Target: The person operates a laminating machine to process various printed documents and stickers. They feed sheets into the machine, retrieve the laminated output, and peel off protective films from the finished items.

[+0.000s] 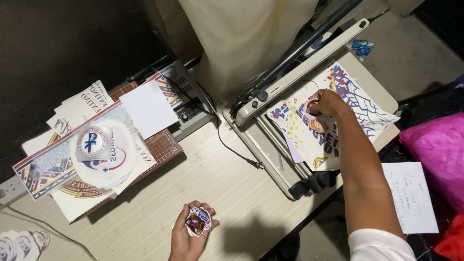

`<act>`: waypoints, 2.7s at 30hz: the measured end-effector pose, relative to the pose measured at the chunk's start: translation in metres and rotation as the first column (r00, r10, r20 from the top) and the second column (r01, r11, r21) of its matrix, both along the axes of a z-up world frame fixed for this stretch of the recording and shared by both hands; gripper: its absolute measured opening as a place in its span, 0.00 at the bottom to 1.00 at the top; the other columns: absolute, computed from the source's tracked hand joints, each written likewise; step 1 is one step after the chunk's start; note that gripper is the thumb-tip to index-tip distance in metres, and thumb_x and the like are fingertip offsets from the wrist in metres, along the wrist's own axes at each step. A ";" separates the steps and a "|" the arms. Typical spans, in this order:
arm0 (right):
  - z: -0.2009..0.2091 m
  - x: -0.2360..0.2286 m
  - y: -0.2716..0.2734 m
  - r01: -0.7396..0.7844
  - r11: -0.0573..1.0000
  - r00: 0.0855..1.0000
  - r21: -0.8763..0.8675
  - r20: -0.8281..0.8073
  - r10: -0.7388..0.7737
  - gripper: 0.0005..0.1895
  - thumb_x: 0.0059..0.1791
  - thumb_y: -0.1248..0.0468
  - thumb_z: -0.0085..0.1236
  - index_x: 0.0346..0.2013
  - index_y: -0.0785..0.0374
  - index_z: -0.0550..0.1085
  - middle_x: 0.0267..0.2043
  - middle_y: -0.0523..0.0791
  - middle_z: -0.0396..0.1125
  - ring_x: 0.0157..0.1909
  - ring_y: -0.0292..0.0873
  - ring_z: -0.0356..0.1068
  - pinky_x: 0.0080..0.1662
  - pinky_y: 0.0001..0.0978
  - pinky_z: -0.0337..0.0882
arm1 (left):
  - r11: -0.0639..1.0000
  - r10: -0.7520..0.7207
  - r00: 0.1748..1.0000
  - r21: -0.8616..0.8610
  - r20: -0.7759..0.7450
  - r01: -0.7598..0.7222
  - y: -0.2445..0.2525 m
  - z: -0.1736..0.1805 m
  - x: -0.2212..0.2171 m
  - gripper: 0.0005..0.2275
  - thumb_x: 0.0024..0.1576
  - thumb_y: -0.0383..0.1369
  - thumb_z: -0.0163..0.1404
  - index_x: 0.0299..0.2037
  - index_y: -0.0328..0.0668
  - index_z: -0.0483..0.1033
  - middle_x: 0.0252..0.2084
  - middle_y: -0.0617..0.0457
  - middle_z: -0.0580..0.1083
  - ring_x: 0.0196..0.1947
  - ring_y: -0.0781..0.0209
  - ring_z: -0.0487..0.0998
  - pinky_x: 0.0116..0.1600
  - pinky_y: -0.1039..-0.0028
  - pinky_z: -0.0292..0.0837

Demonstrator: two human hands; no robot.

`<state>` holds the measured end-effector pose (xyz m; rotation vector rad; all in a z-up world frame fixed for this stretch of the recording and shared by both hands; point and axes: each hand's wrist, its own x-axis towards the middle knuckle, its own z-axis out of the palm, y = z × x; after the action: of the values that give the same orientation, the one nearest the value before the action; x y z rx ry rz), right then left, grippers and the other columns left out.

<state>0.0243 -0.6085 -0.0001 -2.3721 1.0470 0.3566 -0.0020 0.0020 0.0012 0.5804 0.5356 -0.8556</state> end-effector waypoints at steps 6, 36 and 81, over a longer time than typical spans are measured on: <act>0.002 -0.018 -0.016 -0.103 0.992 0.990 0.075 0.106 0.095 0.21 0.39 0.60 0.76 0.41 0.65 0.79 0.39 0.49 0.77 0.40 0.45 0.76 0.45 0.38 0.74 | 1.000 -0.008 1.000 0.019 -0.001 0.008 -0.001 0.008 0.000 0.17 0.64 0.45 0.41 0.44 0.38 0.73 0.42 0.42 0.77 0.48 0.44 0.78 0.47 0.49 0.77; 0.109 -0.084 0.480 -0.234 0.654 0.714 0.719 0.584 -0.386 0.22 0.50 0.66 0.60 0.57 0.68 0.68 0.43 0.44 0.71 0.40 0.33 0.72 0.40 0.25 0.77 | 0.984 -0.009 0.924 -0.163 0.383 0.077 0.036 0.083 -0.035 0.23 0.67 0.49 0.40 0.61 0.38 0.66 0.53 0.47 0.76 0.52 0.56 0.79 0.50 0.54 0.79; 0.143 -0.131 0.633 -0.352 0.802 0.725 0.482 0.683 -0.092 0.14 0.52 0.65 0.61 0.49 0.71 0.72 0.40 0.46 0.75 0.41 0.34 0.74 0.43 0.27 0.75 | 0.736 0.388 0.896 -0.658 0.215 -0.161 0.147 0.093 -0.064 0.28 0.62 0.51 0.49 0.62 0.34 0.69 0.64 0.36 0.70 0.68 0.43 0.70 0.75 0.53 0.60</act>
<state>-0.1063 0.0248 0.1430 -1.7553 0.3199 -0.1498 -0.0656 0.1486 0.0937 0.0118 -0.0088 -0.5710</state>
